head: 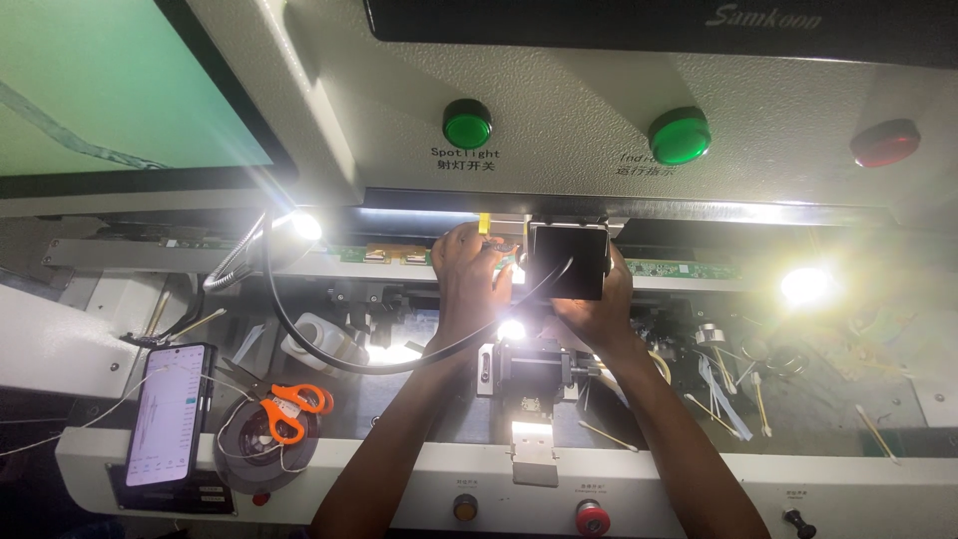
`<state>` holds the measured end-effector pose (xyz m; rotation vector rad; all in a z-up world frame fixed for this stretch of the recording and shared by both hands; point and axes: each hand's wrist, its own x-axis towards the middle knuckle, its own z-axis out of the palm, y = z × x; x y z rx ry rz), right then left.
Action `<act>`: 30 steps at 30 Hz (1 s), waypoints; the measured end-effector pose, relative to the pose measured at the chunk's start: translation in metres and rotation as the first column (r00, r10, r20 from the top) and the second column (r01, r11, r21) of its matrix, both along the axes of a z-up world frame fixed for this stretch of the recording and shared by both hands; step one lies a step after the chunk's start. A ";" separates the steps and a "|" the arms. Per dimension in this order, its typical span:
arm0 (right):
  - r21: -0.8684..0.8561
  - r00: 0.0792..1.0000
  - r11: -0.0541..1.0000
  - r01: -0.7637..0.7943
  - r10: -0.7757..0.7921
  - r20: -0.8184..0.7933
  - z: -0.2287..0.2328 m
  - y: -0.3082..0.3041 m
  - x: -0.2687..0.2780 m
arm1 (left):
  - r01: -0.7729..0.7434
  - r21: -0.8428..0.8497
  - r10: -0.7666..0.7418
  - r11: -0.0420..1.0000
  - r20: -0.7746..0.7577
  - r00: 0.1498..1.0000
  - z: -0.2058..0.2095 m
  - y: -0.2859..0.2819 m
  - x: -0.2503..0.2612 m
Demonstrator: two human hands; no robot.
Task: Repairing an electronic display by aligning and bonding a ribbon cable using a specialized machine.
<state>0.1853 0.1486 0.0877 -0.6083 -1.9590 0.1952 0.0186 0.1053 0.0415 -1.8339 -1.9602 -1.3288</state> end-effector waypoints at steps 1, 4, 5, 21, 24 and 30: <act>-0.007 1.000 1.000 -0.010 0.010 -0.003 -0.001 0.000 0.000 | -0.002 -0.002 0.002 1.000 -0.001 1.000 0.001 0.000 0.000; -0.032 1.000 0.999 -0.020 0.019 -0.023 -0.002 0.000 0.000 | -0.004 0.019 0.004 1.000 -0.008 1.000 -0.002 0.001 0.001; -0.032 1.000 0.999 -0.020 0.019 -0.023 -0.005 0.003 0.001 | -0.004 0.019 0.004 1.000 -0.008 1.000 -0.001 0.001 0.001; 0.027 0.999 0.999 -0.017 0.016 0.032 -0.012 0.008 0.005 | 0.042 0.075 -0.046 0.996 0.043 0.998 0.008 -0.005 0.001; 0.037 1.000 0.999 -0.012 0.011 0.027 -0.010 0.008 0.005 | 0.068 0.087 -0.072 0.994 0.048 0.996 0.013 -0.007 0.001; 0.034 0.999 0.999 -0.019 0.018 0.028 -0.009 0.008 0.005 | 0.122 0.106 -0.112 0.987 -0.094 0.989 0.020 -0.006 -0.003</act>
